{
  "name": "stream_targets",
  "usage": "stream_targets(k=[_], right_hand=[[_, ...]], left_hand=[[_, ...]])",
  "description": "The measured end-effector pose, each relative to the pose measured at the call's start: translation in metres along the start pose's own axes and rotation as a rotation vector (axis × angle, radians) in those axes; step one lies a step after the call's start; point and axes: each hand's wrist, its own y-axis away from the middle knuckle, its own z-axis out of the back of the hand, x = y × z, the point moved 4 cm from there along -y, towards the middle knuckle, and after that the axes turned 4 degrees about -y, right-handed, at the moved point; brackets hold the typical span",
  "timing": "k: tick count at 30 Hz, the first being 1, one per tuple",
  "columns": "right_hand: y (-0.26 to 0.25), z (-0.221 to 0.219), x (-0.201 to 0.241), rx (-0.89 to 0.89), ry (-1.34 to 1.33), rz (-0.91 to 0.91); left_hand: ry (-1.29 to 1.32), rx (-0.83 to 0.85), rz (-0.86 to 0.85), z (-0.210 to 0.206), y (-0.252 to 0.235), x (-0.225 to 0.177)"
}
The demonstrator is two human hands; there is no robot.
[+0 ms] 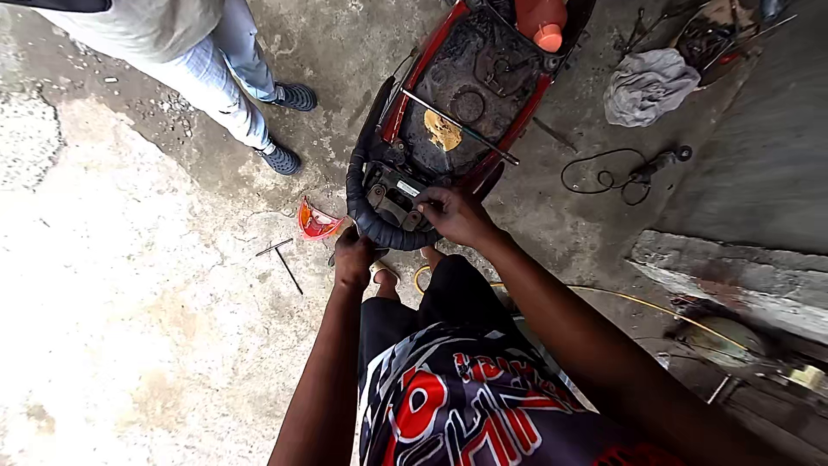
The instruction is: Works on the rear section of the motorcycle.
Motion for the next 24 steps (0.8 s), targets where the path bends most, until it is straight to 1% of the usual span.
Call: stream_targets(k=[3,5,9,12,14,17,21,24], right_hand=[[-0.016,-0.028,0.006,0.135,0.128,-0.113],[-0.028,-0.037,0.01,0.177,0.132,-0.148],[-0.044,-0.05,0.007,0.201,-0.139,-0.199],[-0.047,-0.053,0.004,0.213,-0.418,-0.305],[-0.047,-0.051,0.007,0.214,-0.53,-0.388],[-0.047,-0.051,0.01,0.172,-0.542,-0.437],[-0.048,-0.052,0.006,0.153,-0.55,-0.43],[-0.048,-0.053,0.005,0.161,-0.578,-0.422]], left_hand=[[0.049,0.022,0.057,-0.001,0.002,-0.003],[0.119,0.028,0.091,-0.003,0.004,-0.006],[0.213,0.051,0.103,-0.002,-0.001,-0.003],[0.235,0.071,0.102,-0.001,-0.001,0.0],[0.229,0.076,0.099,-0.001,0.001,0.0],[0.212,0.095,0.075,0.0,0.001,-0.001],[0.198,0.128,0.058,0.002,-0.003,0.002],[0.187,0.117,0.055,0.002,-0.002,0.001]])
